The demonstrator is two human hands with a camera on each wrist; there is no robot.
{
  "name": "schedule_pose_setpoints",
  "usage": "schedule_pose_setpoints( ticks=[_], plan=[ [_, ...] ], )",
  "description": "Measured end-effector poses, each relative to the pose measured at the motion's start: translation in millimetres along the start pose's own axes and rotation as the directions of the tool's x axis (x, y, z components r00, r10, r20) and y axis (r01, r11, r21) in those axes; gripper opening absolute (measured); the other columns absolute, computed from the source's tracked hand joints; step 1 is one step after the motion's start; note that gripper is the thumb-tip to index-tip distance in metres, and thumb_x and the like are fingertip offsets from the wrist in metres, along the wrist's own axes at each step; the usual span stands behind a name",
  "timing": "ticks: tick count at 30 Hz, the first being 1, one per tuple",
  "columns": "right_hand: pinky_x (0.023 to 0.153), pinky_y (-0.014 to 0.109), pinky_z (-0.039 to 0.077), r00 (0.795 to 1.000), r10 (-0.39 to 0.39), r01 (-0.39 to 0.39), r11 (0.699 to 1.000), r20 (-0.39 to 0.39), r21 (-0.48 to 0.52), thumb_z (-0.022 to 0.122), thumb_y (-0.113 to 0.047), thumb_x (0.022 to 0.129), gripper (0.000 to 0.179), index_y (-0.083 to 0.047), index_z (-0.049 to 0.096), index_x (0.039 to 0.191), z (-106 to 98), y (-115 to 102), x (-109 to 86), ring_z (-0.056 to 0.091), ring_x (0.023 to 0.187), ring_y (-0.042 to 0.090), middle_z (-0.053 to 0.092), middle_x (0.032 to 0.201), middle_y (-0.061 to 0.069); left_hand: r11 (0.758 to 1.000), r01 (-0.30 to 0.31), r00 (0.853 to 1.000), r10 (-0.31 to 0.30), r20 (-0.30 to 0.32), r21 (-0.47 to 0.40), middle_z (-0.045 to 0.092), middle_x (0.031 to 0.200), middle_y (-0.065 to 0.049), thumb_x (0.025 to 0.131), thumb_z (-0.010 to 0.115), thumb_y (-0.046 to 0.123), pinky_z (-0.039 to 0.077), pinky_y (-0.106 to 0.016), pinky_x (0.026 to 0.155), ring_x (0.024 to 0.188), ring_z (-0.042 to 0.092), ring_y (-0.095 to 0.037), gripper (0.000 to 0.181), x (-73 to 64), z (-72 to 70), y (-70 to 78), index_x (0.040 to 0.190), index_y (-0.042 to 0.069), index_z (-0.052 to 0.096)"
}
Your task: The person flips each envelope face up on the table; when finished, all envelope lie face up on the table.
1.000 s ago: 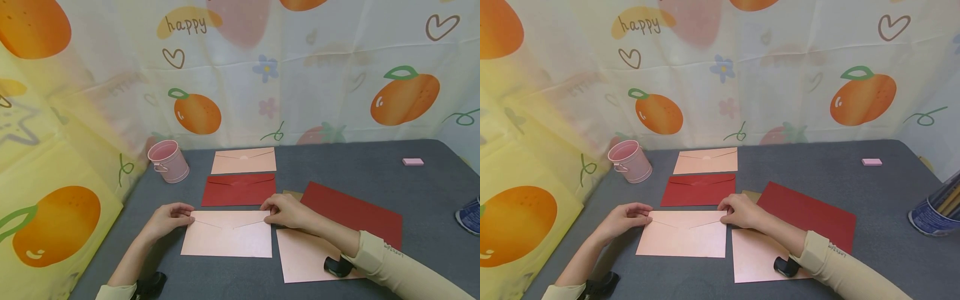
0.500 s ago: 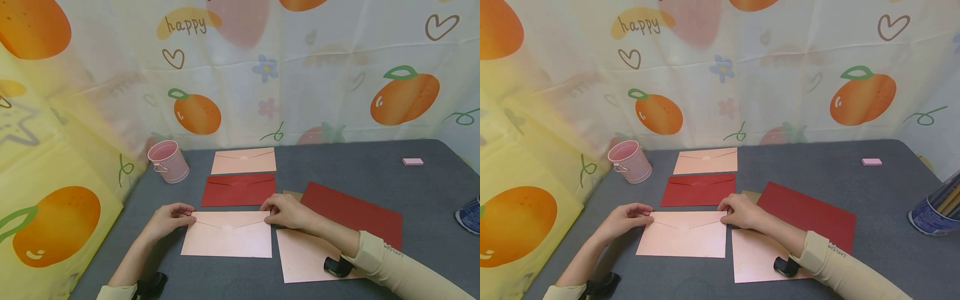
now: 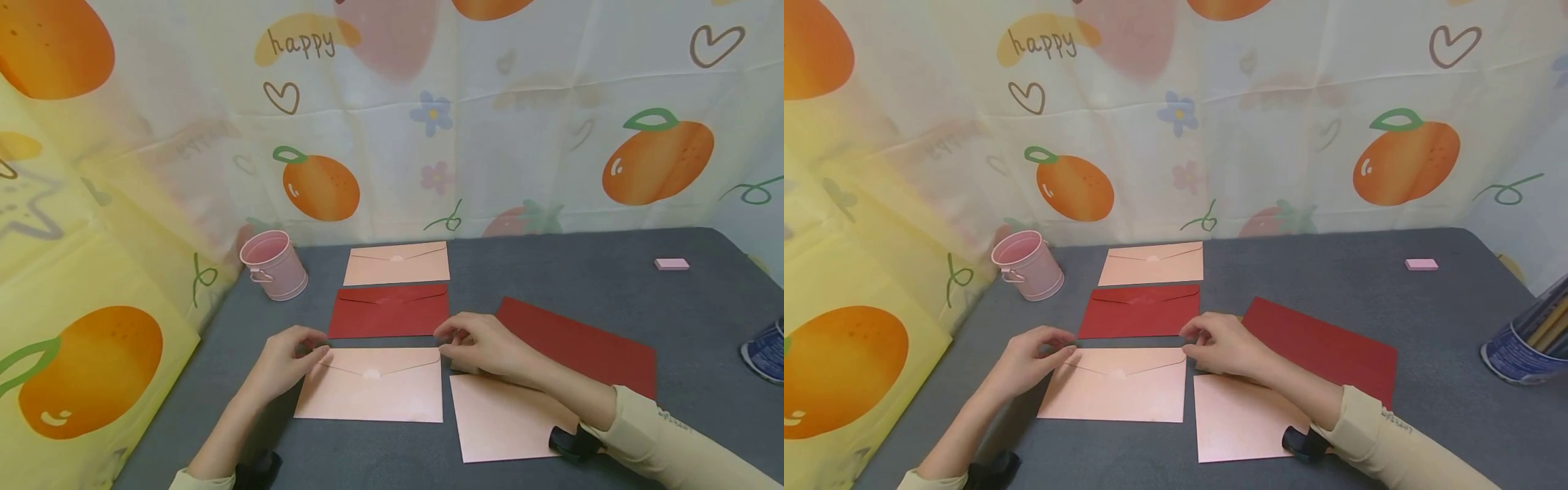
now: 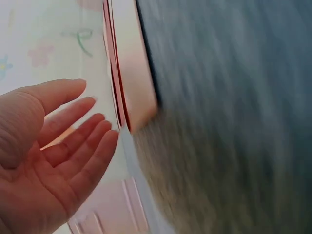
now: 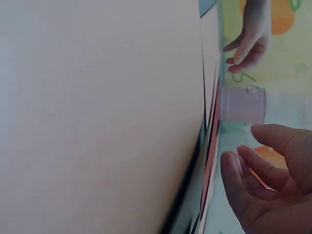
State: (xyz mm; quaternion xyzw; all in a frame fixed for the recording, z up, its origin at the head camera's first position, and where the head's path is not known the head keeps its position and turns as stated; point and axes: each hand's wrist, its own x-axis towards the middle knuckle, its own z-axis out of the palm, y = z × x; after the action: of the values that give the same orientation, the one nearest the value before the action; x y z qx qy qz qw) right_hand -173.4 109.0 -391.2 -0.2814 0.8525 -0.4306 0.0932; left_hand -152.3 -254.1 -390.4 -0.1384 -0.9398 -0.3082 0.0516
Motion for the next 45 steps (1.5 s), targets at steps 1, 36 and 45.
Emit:
schedule_pose_setpoints(
  ticks=[1, 36, 45],
  plan=[
    [0.079, 0.030, 0.052, 1.000, -0.002, 0.002, 1.000, -0.011, 0.009, 0.068, -0.019, 0.092, 0.023, -0.010, 0.068, 0.113, -3, 1, -3.2, 0.060, 0.090, 0.011, 0.066, 0.107, 0.001, 0.999, -0.034, 0.999, 0.034, -0.013, -0.001, 0.067, 0.096, -0.002, 0.085, 0.075, 0.011, 0.055, -0.032, 0.071, 0.083, 0.064, -0.016, 0.018, 0.5, 2.7, 3.9, 0.103, 0.006, 0.072],
    [0.092, 0.074, 0.032, 0.962, 0.267, -0.265, 0.884, -0.050, -0.384, 0.074, -0.053, 0.080, 0.097, -0.002, 0.031, 0.151, -96, 88, -162.3, 0.024, 0.134, 0.055, 0.023, 0.152, 0.031, 0.909, -0.413, 0.770, 0.380, 0.513, -0.053, 0.037, 0.151, 0.004, 0.095, 0.058, 0.047, 0.036, -0.035, 0.108, 0.139, 0.032, -0.015, 0.074, 46.8, 112.5, 143.8, 0.154, 0.017, 0.027],
    [0.088, 0.072, 0.036, 0.945, 0.328, -0.300, 0.861, -0.002, -0.410, 0.073, -0.054, 0.080, 0.099, 0.000, 0.030, 0.150, -100, 91, -171.8, 0.030, 0.130, 0.058, 0.024, 0.150, 0.035, 0.919, -0.348, 0.753, 0.391, 0.529, -0.184, 0.033, 0.153, 0.000, 0.094, 0.061, 0.046, 0.030, -0.035, 0.111, 0.140, 0.029, -0.015, 0.081, 56.6, 125.1, 149.6, 0.156, 0.015, 0.019]
  ],
)
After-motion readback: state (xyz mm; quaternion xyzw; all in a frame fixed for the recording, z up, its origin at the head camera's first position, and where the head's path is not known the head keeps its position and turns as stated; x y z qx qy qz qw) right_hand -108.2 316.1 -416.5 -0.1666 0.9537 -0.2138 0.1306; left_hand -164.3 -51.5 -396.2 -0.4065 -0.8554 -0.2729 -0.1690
